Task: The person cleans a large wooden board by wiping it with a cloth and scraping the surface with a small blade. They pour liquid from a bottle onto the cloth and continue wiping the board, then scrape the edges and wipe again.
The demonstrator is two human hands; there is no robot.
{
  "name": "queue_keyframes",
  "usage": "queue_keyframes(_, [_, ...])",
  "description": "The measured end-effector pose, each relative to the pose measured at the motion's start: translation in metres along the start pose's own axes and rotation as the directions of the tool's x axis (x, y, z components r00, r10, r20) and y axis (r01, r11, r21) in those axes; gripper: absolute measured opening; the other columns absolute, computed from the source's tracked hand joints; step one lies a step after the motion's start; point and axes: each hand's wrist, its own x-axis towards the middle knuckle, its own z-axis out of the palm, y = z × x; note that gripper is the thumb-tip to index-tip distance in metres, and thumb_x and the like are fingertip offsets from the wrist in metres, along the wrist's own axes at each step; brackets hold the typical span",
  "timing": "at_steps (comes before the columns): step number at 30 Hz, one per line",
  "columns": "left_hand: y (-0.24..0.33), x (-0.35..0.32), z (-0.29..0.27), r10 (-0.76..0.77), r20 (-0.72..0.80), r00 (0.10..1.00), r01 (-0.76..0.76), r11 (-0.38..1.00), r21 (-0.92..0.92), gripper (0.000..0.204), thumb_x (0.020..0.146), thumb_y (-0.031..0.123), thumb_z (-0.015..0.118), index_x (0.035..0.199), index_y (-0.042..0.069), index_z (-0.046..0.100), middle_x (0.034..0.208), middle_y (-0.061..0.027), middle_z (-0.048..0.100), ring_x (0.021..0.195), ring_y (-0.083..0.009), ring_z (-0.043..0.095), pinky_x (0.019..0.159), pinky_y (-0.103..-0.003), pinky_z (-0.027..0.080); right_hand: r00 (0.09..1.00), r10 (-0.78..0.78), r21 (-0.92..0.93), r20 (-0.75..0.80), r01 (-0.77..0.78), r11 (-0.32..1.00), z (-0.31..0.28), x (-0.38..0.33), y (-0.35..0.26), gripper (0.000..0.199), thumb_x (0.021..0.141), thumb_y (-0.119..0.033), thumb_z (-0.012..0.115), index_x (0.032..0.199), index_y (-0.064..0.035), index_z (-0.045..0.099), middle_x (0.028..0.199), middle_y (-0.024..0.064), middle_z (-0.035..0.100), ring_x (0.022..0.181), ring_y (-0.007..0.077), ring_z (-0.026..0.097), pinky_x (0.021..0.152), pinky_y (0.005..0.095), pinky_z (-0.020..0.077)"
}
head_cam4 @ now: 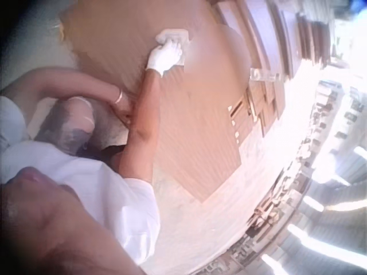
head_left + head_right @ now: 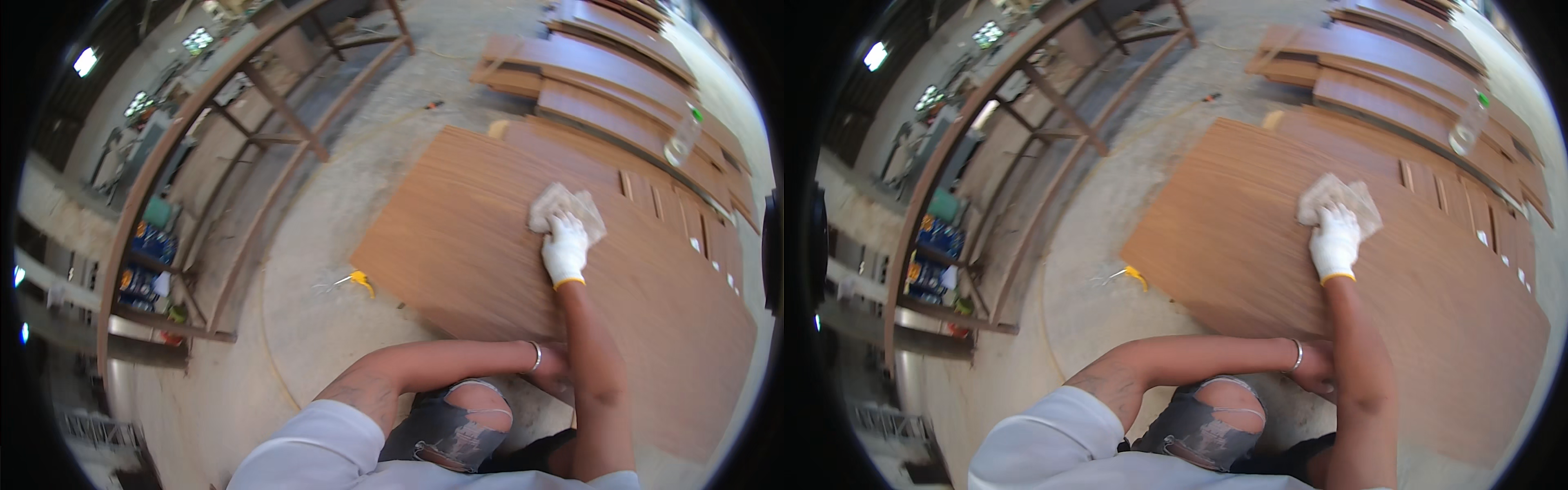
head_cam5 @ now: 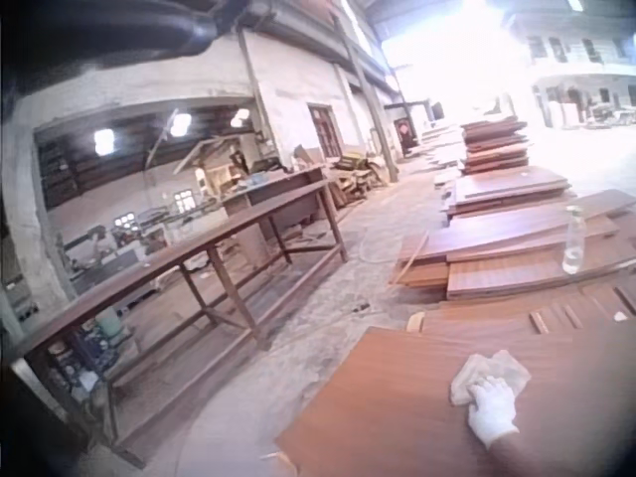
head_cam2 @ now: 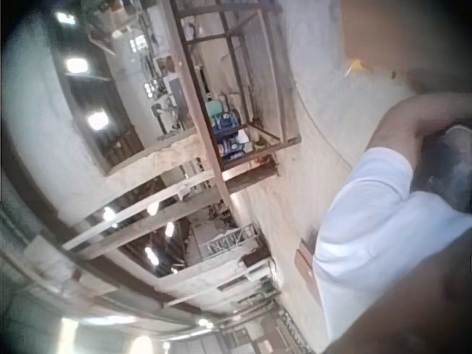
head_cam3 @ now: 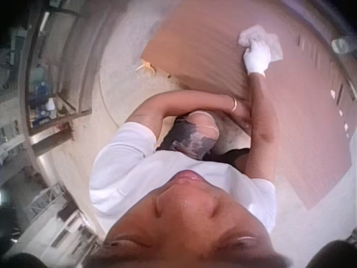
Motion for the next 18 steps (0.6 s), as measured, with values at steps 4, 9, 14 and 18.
queue_keyframes(4, [-0.017,0.002,-0.013,-0.207,0.12,0.971,0.205,0.978,0.036,0.032,0.086,0.019,0.068,0.115,0.006,0.075,0.118,-0.0192,0.073,0.113,-0.0342,0.068,0.099,-0.044,0.052,0.98,0.186,0.325,0.07,-0.199,0.925,-0.004,0.012,0.009,0.028,0.09,-0.017,0.068,0.115,-0.0062,0.073,0.121,0.0181,0.072,0.109,0.0379,0.067,0.097,0.0444,0.052])
queue_keyframes(9, [0.023,0.091,-0.087,-0.606,0.117,0.787,0.421,0.666,0.615,0.032,0.088,0.026,0.068,0.114,0.011,0.078,0.118,-0.0158,0.075,0.112,-0.0345,0.07,0.098,-0.045,0.054,0.862,0.325,0.916,0.39,-0.327,-0.232,-0.034,0.049,0.168,0.031,0.098,-0.019,0.063,0.125,-0.0045,0.07,0.125,0.0138,0.072,0.112,0.0275,0.069,0.097,0.0408,0.0551])
queue_keyframes(14, [0.02,0.111,-0.118,-0.485,-0.483,0.729,0.676,0.619,0.4,0.025,0.089,0.025,0.065,0.101,0.008,0.079,0.102,-0.0155,0.078,0.099,-0.0392,0.072,0.092,-0.05,0.055,0.713,0.426,0.641,0.556,-0.042,-0.766,-0.113,0.037,0.157,0.038,0.106,-0.031,0.056,0.14,-0.0124,0.062,0.144,0.0097,0.063,0.132,0.0331,0.059,0.113,0.0556,0.0468])
queue_keyframes(18, [0.061,0.168,-0.146,-0.455,-0.793,0.404,0.586,0.795,-0.157,0.027,0.089,0.02,0.065,0.105,0.001,0.074,0.111,-0.0196,0.074,0.11,-0.0425,0.067,0.102,-0.047,0.05,0.854,0.408,0.671,0.323,0.098,-0.735,-0.158,0.022,0.193,0.047,0.108,-0.039,0.05,0.146,-0.0135,0.059,0.146,0.01,0.062,0.138,0.0348,0.054,0.113,0.0556,0.0449])
